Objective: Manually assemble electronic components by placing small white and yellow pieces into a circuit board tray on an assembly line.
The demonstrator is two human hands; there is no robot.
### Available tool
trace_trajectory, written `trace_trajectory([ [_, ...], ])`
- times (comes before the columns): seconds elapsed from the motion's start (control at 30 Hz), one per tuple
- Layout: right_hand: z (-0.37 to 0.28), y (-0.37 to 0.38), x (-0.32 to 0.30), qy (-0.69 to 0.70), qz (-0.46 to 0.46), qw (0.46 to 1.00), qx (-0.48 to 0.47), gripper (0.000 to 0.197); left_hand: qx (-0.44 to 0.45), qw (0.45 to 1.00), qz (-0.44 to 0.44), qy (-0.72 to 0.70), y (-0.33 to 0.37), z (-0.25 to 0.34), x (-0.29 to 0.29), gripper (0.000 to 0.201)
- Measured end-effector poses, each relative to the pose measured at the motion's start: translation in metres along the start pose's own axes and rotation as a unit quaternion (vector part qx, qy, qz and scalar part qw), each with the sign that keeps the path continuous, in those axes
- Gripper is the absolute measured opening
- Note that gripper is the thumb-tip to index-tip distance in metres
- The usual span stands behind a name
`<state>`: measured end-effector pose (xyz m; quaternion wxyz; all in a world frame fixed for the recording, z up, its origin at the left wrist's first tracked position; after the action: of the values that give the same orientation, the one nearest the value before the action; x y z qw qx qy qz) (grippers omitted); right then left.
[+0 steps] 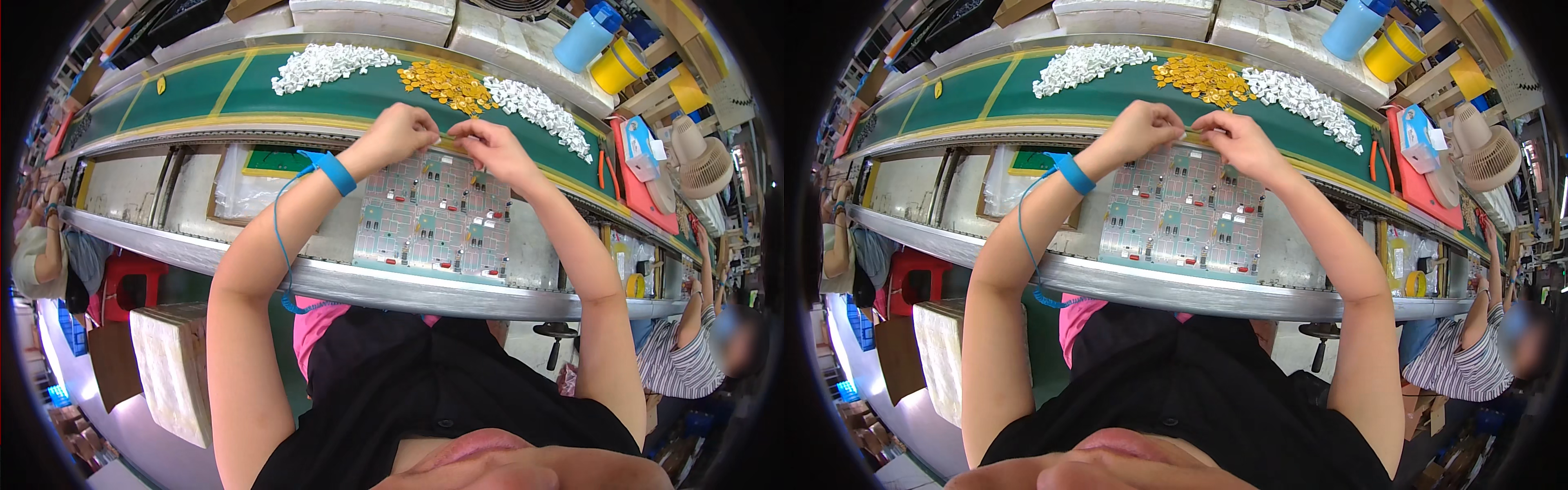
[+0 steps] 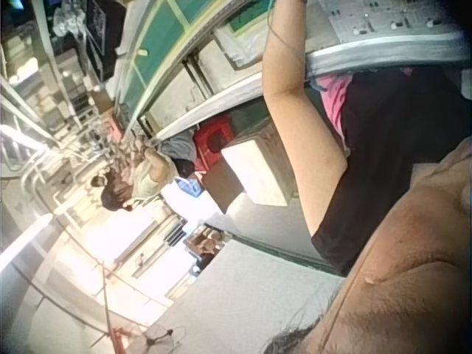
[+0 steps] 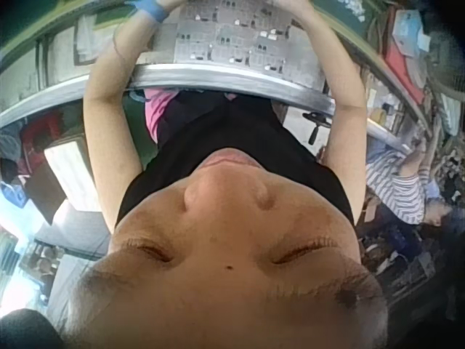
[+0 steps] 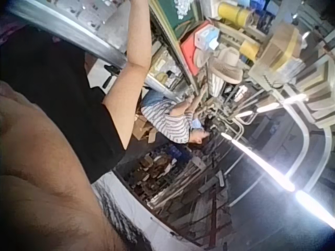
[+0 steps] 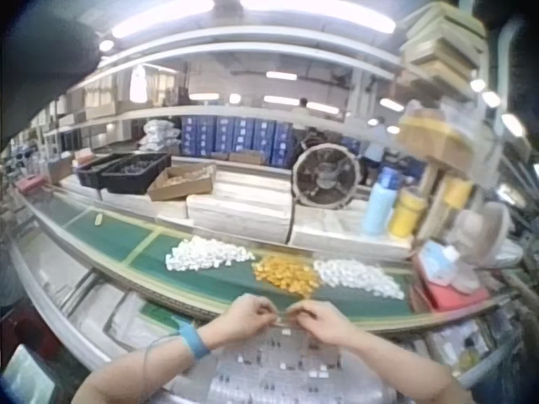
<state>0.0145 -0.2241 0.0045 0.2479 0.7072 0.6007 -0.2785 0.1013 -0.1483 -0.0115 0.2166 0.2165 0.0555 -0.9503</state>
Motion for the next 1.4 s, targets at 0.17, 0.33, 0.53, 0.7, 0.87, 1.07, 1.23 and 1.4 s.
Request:
trace_trajectory([
  [0.17, 0.02, -0.021, -0.001, 0.325, 0.004, 0.941, 0.096, 0.031, 0.092, 0.94, 0.036, 0.326, -0.013, 0.026, 0.018, 0.014],
  [0.33, 0.019, -0.039, -0.005, 0.392, 0.024, 0.912, 0.123, 0.035, 0.114, 0.92, 0.026, 0.374, -0.011, 0.026, 0.025, 0.013],
  [0.53, 0.031, -0.048, -0.002, 0.415, 0.019, 0.897, 0.15, 0.025, 0.12, 0.892, 0.006, 0.436, -0.008, 0.028, 0.031, 0.014],
  [0.7, 0.025, -0.05, -0.007, 0.362, 0.064, 0.919, 0.141, 0.015, 0.108, 0.92, 0.03, 0.377, -0.01, 0.027, 0.025, 0.014],
  [0.87, 0.02, -0.049, -0.003, 0.334, 0.064, 0.931, 0.133, 0.019, 0.081, 0.931, 0.01, 0.355, -0.008, 0.02, 0.025, 0.014],
  [1.07, 0.013, -0.053, -0.003, 0.238, 0.035, 0.964, 0.112, 0.018, 0.005, 0.989, 0.0, 0.151, -0.01, 0.021, 0.01, 0.019],
  [1.23, -0.01, -0.057, 0.005, 0.141, 0.031, 0.988, 0.062, 0.015, 0.014, 0.98, -0.012, -0.2, -0.01, 0.011, -0.012, 0.021],
  [1.4, -0.012, -0.063, 0.021, 0.093, -0.016, 0.993, 0.073, 0.013, -0.071, 0.944, 0.038, -0.319, -0.011, -0.006, -0.021, 0.023],
])
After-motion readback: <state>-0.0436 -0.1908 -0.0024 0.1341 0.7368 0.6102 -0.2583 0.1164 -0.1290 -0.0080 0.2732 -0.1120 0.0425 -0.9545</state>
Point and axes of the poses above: each hand's wrist, its own y-axis towards the middle knuckle, its own x-axis out of the palm, z = x × y, the point moved 10 cm from there along y, towards the middle knuckle, and after that the axes turned 2 degrees about -x, right-handed, at the moved point
